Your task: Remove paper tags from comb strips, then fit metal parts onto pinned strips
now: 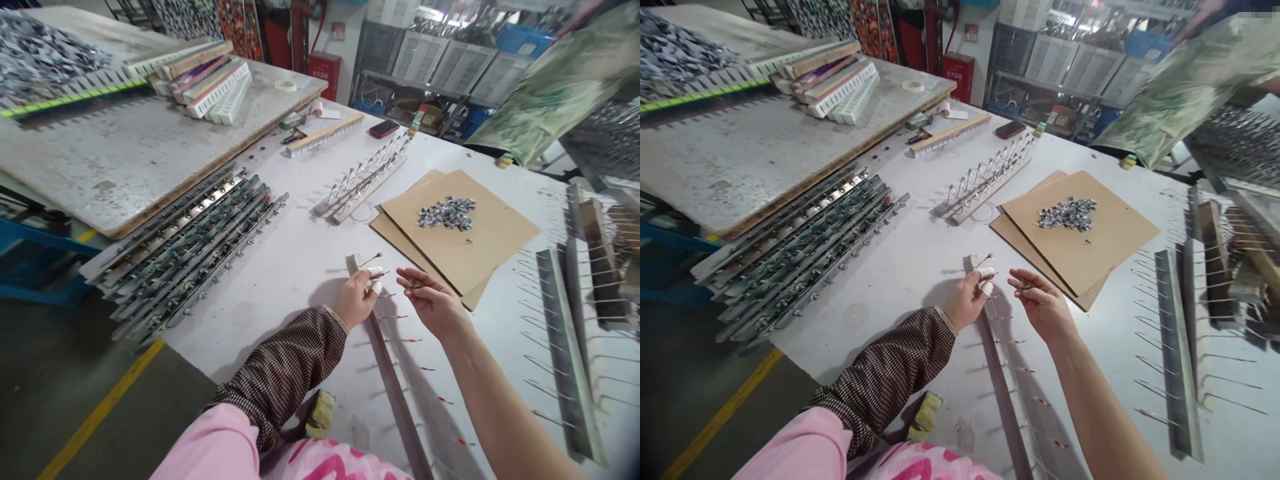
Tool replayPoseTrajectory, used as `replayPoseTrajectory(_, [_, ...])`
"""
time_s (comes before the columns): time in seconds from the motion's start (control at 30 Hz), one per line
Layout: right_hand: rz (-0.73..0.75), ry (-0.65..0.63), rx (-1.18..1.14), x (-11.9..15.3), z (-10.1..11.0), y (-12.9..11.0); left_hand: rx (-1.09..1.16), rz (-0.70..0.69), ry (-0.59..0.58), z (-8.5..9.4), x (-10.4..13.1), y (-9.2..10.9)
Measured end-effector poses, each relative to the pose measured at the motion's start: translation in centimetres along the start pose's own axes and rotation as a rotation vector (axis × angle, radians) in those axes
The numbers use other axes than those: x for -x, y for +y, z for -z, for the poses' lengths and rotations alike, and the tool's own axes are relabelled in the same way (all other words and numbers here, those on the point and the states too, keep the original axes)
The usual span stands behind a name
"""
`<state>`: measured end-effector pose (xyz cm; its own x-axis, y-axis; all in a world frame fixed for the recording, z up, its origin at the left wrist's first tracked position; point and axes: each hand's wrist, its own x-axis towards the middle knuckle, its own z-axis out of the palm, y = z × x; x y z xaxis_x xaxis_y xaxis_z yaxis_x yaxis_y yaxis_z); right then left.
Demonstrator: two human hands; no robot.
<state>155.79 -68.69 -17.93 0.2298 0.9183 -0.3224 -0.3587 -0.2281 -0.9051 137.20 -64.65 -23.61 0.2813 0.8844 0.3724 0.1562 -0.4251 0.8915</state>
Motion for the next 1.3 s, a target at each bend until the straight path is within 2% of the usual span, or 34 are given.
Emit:
replayPoseTrajectory(0.23, [-0.008, -0.035, 0.086, 0.2, -0.8, 0.5, -0.078, -0.002, -0.013, 0.3, -0.5, -0.4])
replayPoseTrajectory(0.33, [0.033, -0.015, 0.225, 0.3, -1.1, 0.9, -0.094, -0.008, -0.015, 0.3, -0.4, -0.4])
replayPoseTrajectory(0.43, [0.163, -0.033, 0.525, 0.2, -1.3, 0.8, -0.097, -0.022, -0.028, 0.3, -0.4, -0.5])
replayPoseTrajectory(0.57, [0.458, -0.180, 0.991, 0.0, -2.2, -0.7, -0.117, -0.046, -0.045, 0.3, -0.4, -0.6])
replayPoseTrajectory(0.67, [0.631, -0.256, 1.215, -0.3, -3.1, -2.0, -0.149, -0.037, -0.071, 0.5, -0.4, -0.5])
replayPoseTrajectory(0.73, [0.691, -0.303, 1.308, -0.5, -3.6, -2.6, -0.179, -0.026, -0.081, 0.5, -0.4, -0.6])
replayPoseTrajectory(0.93, [0.705, -0.425, 1.496, -0.9, -4.3, -3.6, -0.191, -0.059, -0.067, 0.2, -0.4, -0.8])
replayPoseTrajectory(1.3, [0.696, -0.395, 1.794, -0.4, -5.8, -5.1, -0.166, -0.070, -0.071, 0.2, -0.4, -1.0])
